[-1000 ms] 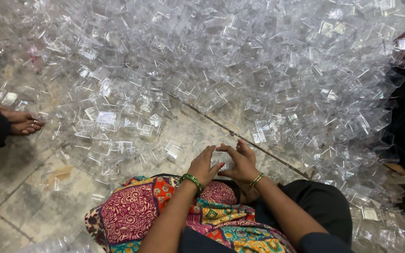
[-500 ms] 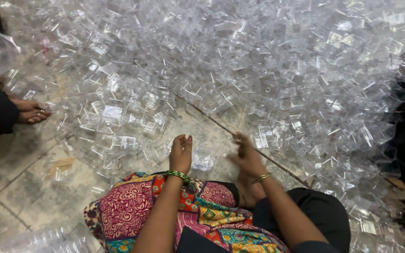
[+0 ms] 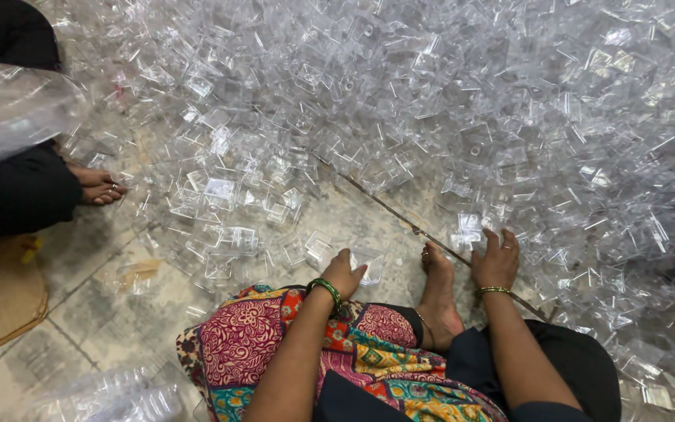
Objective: The person sits on the floor and assembles small clear plastic boxes, folding the side walls and snapping the pieces together by hand one at a time, placing finished boxes aside and picking up new flat components from the surrounding piles.
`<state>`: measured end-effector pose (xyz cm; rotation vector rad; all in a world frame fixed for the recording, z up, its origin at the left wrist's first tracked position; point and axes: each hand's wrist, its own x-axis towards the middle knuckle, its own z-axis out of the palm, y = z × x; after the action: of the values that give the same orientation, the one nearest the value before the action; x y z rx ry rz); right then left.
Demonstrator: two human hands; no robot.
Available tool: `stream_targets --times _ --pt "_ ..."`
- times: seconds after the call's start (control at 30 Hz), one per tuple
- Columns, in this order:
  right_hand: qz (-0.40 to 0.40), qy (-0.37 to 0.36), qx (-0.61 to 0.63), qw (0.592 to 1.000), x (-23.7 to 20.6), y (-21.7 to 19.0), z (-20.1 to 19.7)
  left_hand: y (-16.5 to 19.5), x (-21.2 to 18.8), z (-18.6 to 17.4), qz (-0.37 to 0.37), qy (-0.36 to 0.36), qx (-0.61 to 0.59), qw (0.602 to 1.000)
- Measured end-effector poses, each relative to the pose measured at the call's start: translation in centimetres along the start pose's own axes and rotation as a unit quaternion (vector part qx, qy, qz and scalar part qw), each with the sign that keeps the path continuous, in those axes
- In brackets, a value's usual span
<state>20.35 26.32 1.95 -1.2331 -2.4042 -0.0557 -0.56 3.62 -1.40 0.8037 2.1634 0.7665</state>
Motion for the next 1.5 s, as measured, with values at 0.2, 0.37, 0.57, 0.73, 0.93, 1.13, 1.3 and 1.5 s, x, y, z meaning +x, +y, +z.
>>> stream_targets --times 0.2,0.37,0.57,0.73,0.93,1.13,1.3,1.5 --pt "0.021 -0.014 0.001 1.0 -1.0 0.0 -0.7 0.5 -0.3 -0.5 0.164 0.258 -0.029 0.952" --pt "-0.002 0.011 0.051 0.999 -1.0 -0.2 -1.2 2.2 -3.6 -1.7 0.257 0.277 0.022 0.926" --pt "-0.024 -0.047 -0.037 0.998 -0.6 -0.7 -1.1 3.1 -5.0 0.0 0.384 0.176 0.179 0.889" --pt "-0.028 0.019 0.0 0.999 -0.2 -1.7 -0.8 3.7 -5.0 -0.5 0.425 0.242 -0.01 0.872" --pt "0.028 -0.011 -0.095 0.995 -0.1 -3.1 0.1 3.7 -4.2 -2.0 0.316 0.298 -0.056 0.899" --pt "0.023 0.027 -0.062 0.997 0.2 -2.4 0.6 2.2 -1.5 -2.6 0.087 0.37 -0.261 0.887" --pt "0.013 0.096 0.048 0.994 0.6 -0.7 -0.6 0.8 -2.1 -4.7 0.096 0.537 -0.155 0.824" --pt "0.234 -0.058 0.346 0.907 1.7 1.4 -1.3 1.9 -5.2 -6.5 0.23 0.588 -0.047 0.774"
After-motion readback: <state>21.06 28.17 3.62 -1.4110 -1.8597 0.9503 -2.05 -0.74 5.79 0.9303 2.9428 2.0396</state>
